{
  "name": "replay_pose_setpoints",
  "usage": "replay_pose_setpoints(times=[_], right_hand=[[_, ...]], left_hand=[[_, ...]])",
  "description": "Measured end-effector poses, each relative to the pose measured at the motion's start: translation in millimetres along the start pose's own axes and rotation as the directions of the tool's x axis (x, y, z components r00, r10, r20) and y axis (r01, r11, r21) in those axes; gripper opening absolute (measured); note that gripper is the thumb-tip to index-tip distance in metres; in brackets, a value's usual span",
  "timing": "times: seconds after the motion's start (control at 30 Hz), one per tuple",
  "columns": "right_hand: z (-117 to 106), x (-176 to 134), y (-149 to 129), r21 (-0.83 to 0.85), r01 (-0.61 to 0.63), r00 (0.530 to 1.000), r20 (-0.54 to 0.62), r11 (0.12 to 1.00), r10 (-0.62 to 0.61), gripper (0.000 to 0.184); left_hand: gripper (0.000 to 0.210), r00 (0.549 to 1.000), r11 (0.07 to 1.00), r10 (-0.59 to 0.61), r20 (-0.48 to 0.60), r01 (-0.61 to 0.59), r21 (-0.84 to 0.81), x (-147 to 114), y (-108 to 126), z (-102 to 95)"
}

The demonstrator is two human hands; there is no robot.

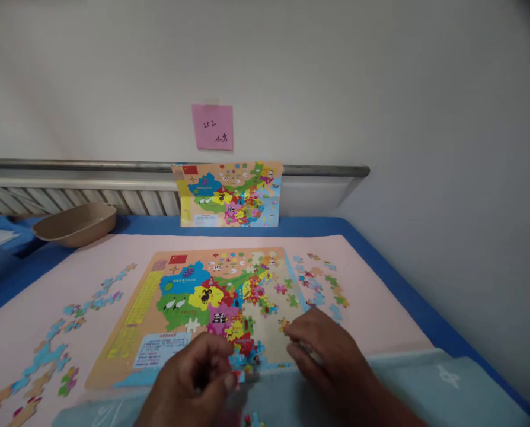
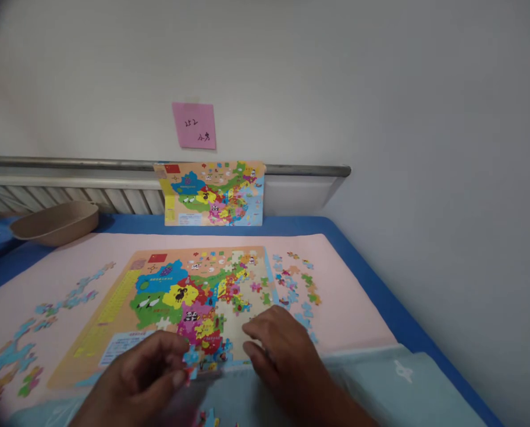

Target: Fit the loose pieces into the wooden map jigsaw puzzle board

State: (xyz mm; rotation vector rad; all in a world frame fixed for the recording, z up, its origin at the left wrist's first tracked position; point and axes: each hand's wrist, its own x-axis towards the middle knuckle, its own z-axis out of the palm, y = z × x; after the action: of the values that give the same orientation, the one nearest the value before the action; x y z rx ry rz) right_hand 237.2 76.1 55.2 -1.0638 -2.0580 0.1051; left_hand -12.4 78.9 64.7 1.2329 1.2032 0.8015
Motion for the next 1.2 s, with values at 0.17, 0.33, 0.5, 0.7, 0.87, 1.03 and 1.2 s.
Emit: replay_pose_setpoints(times=[0.17, 0.33, 0.5, 0.7, 0.87, 1.03, 1.2], right_hand=[[11, -13, -14, 0.099, -0.004, 1.000, -0.007, 0.995, 0.004, 0.019], [21, -18, -12, 0.132, -0.084, 0.996, 0.031, 0.988, 0.081, 0.033], [26, -19, -7, 0.162, -0.112, 0.992, 0.071, 0.980, 0.102, 0.036], [28, -17, -10, 0.163, -0.132, 0.986, 0.118, 0.978, 0.114, 0.039], [31, -19, -8, 0.192, -0.177, 0.980, 0.122, 0.965, 0.156, 0.039], [29, -20, -9, 0.209, -0.215, 0.969, 0.167, 0.954, 0.181, 0.040], [28, -16, -11, 0.206, -0.217, 0.969, 0.163, 0.954, 0.185, 0.035]], left_hand=[[0.016, 0.994, 0.998, 0.013, 0.110, -0.006, -0.060, 17, -7, 30.8], [0.018, 0.988, 0.995, 0.030, 0.154, -0.014, -0.101, 27, -26, 34.7], [0.017, 0.983, 0.992, 0.038, 0.179, -0.016, -0.124, 30, -40, 32.5], [0.021, 0.986, 0.988, 0.012, 0.168, 0.014, -0.154, 31, -36, 35.5], [0.019, 0.985, 0.987, 0.000, 0.170, 0.027, -0.157, 29, -35, 37.7], [0.019, 0.988, 0.991, 0.016, 0.155, 0.005, -0.136, 29, -34, 38.0], [0.019, 0.987, 0.994, 0.027, 0.158, -0.009, -0.110, 29, -31, 36.0]])
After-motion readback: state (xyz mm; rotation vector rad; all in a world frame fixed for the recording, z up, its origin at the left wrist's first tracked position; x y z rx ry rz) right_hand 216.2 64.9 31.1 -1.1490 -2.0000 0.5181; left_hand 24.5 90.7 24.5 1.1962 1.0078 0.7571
